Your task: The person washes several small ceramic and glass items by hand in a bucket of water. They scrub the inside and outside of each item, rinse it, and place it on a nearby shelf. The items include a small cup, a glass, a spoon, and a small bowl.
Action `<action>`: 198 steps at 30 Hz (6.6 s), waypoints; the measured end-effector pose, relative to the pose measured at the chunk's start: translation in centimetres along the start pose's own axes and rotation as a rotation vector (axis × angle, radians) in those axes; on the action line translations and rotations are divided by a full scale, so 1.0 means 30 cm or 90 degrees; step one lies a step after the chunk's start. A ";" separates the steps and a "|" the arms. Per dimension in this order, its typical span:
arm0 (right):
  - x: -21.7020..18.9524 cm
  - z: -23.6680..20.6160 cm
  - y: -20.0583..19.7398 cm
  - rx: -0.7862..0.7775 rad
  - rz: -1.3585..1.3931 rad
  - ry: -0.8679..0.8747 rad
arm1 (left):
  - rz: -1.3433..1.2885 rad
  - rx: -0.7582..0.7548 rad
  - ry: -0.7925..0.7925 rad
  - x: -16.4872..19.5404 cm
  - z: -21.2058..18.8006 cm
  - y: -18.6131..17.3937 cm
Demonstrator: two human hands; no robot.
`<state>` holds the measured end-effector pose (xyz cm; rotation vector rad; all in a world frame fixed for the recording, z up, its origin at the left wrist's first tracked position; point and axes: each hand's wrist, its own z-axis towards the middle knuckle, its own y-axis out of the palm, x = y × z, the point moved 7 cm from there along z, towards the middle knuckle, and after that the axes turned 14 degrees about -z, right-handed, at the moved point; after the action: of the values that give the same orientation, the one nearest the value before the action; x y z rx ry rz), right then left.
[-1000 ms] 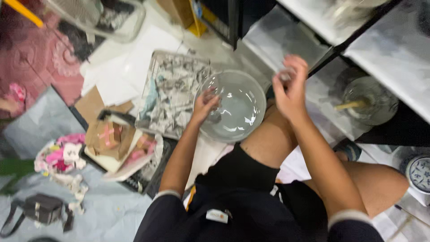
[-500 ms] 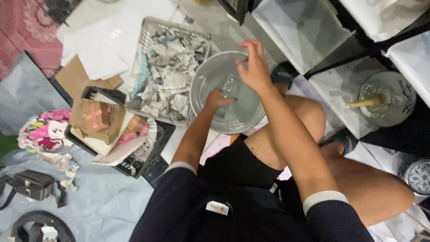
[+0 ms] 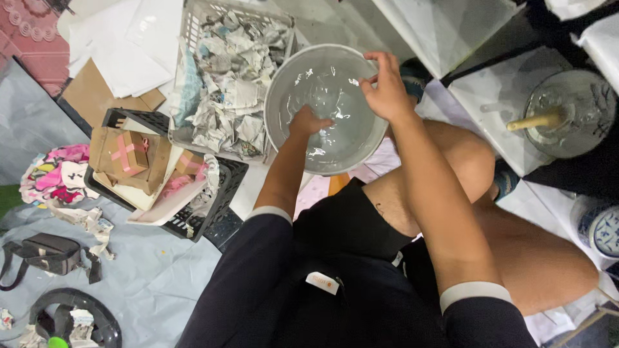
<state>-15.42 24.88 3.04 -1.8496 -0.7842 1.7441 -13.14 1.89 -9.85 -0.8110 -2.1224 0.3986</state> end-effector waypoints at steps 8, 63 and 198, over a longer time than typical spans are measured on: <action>-0.053 -0.048 0.040 -0.101 -0.004 -0.050 | 0.117 -0.030 -0.080 -0.045 -0.004 0.035; -0.155 0.074 0.443 -0.543 -0.148 -0.286 | -0.105 0.219 0.519 0.121 -0.205 -0.191; -0.132 -0.048 0.070 -0.300 -0.118 -0.086 | -0.040 0.007 -0.021 -0.038 -0.011 0.048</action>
<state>-13.91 20.70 4.56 -1.8748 -1.4751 1.6770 -11.76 2.21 -11.07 -0.7340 -2.1685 0.3925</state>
